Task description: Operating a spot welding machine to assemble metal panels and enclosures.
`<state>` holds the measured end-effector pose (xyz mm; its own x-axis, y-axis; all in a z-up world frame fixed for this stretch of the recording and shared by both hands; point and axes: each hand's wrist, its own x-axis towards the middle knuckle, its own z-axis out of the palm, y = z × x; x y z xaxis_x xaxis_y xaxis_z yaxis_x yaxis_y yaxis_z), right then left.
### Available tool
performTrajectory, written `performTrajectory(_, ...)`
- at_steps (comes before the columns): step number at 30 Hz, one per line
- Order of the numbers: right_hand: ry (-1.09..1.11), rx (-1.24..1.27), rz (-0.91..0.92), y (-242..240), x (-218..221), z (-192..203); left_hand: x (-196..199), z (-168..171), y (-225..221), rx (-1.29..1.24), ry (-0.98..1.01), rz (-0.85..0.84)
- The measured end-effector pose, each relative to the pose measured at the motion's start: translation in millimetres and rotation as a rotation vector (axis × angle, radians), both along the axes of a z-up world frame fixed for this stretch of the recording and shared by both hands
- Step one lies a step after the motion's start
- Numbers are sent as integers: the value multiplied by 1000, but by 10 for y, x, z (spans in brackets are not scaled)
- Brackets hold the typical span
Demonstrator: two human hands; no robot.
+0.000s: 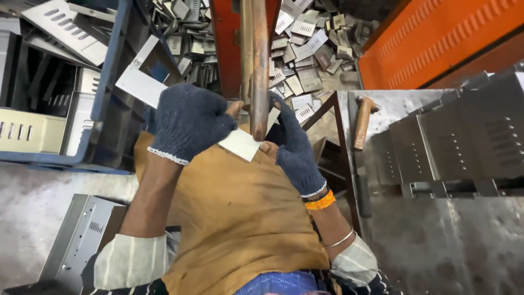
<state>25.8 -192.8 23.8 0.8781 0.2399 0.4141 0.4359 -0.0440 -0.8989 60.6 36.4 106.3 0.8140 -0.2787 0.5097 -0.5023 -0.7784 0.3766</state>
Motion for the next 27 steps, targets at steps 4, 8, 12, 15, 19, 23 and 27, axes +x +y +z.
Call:
performTrajectory(4, 15, -32, -34, -22, 48, -61, 49, -31, -25, 32, 29, -11)
performTrajectory(8, 131, 119, 58, -11, 4, -43, 49, -89, -30, 117, -28, 2)
performTrajectory(12, 480, 173, -51, -17, -22, -74, 70, -113, -32, 83, 5, -4)
performTrajectory(15, 282, 317, 114, -18, -3, -159, 64, -65, -40, 90, 29, -70)
performTrajectory(19, 213, 232, 42, 10, -47, -96, 61, -110, -46, 126, 13, -14)
performTrajectory(23, 368, 343, 66, -58, 34, -195, 132, -74, -35, 159, 63, -43)
performTrajectory(27, 107, 423, 140, -9, 291, 73, 340, -35, -134, 61, -7, -75)
